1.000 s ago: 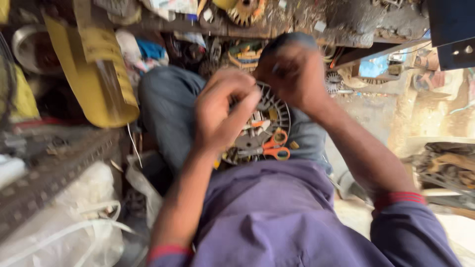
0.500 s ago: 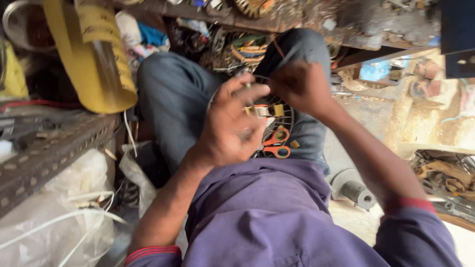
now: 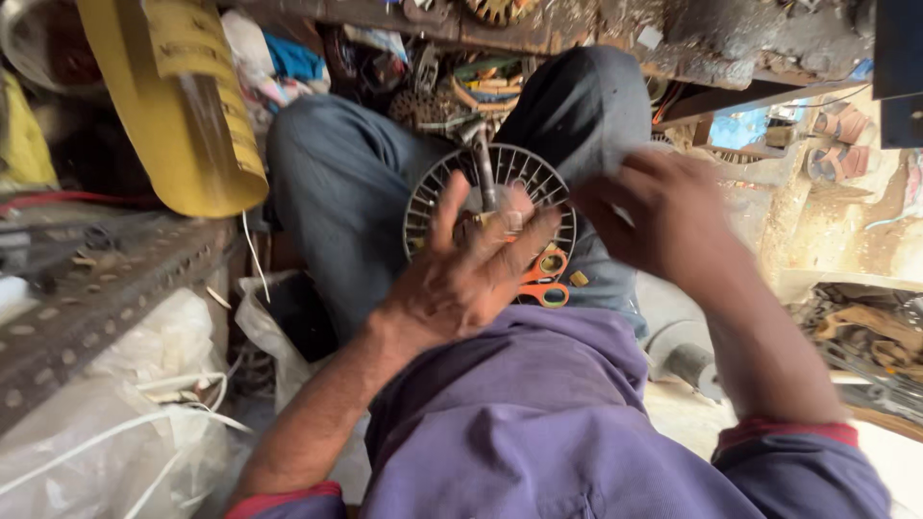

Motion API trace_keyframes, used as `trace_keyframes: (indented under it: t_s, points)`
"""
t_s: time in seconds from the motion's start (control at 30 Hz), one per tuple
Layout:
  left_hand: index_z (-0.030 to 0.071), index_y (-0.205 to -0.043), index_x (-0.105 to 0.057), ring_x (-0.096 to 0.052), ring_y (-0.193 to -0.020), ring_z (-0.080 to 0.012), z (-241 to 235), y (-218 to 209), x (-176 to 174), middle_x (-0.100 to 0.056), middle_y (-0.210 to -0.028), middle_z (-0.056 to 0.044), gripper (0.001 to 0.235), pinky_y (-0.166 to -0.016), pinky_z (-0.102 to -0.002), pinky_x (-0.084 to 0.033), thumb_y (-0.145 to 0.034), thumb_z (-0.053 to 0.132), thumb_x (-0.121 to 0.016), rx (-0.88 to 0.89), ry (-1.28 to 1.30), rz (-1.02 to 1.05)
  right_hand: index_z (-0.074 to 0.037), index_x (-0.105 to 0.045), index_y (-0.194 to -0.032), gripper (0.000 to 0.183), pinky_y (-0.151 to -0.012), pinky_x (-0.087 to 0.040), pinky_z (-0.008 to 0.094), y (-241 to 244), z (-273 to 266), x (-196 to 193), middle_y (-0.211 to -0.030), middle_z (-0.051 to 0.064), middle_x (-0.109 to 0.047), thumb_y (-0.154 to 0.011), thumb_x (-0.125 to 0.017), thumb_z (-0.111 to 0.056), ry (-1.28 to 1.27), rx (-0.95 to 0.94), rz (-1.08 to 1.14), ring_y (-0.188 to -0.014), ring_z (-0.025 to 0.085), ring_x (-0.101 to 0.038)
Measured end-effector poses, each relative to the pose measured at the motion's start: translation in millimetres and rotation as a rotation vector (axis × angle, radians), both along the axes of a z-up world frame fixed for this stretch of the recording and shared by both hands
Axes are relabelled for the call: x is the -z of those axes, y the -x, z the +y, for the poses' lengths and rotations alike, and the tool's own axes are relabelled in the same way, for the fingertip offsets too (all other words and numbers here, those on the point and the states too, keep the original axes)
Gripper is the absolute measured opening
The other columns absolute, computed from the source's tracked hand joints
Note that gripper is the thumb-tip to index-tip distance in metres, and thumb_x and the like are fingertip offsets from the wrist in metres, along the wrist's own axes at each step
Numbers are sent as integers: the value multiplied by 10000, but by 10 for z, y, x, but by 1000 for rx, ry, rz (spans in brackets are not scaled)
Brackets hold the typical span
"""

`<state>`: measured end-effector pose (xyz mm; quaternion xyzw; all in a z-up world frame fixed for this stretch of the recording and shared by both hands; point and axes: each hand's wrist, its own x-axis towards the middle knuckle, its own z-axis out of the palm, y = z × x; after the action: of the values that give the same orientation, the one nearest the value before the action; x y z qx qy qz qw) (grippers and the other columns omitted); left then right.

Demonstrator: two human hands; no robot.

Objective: The person winds copper wire around the core of an electric fan motor by hand, securing it through the slots.

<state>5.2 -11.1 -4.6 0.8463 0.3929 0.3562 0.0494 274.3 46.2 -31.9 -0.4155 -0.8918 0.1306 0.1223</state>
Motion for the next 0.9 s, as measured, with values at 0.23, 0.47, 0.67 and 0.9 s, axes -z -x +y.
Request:
trace_keyframes:
  t_s: [0.23, 0.47, 0.67, 0.9]
  points:
    - [39, -953, -724, -679, -1166, -255, 529, -44, 223, -681, -1207, -121, 58, -1023, -388, -551, -910, 74, -737, -46, 417, -693, -74, -756, -1057, 91, -652, -548, 277, 671, 667, 50, -964, 79, -743, -967, -747, -85, 197, 134, 725, -763, 146, -697]
    - [54, -1089, -744, -608, -1322, -289, 427, 237, 175, -665, -1334, -128, 166, -1172, -444, -480, -956, 149, -718, 182, 475, -516, 0, -780, -895, 131, -486, -365, 301, 403, 524, -792, -637, 104, -571, -862, -903, -31, -14, 115, 382, -516, 158, -502]
    - [103, -1171, -777, -403, -1476, -383, -25, 129, 212, -499, -1537, -139, 174, -1223, -541, -358, -1033, 158, -687, 27, 120, 1, -35, -774, -908, 102, -536, -438, 293, 43, 88, -951, -707, 78, -640, -819, -822, -25, 262, 37, 455, -589, 166, -593]
    - [122, -1176, -768, -372, -1503, -400, -214, 130, 483, -443, -1596, -132, 132, -1251, -562, -355, -1100, 174, -673, -19, 33, 15, -76, -768, -922, 170, -595, -524, 284, -333, 129, -1134, -789, 47, -720, -768, -728, -17, 705, -549, 485, -673, 175, -700]
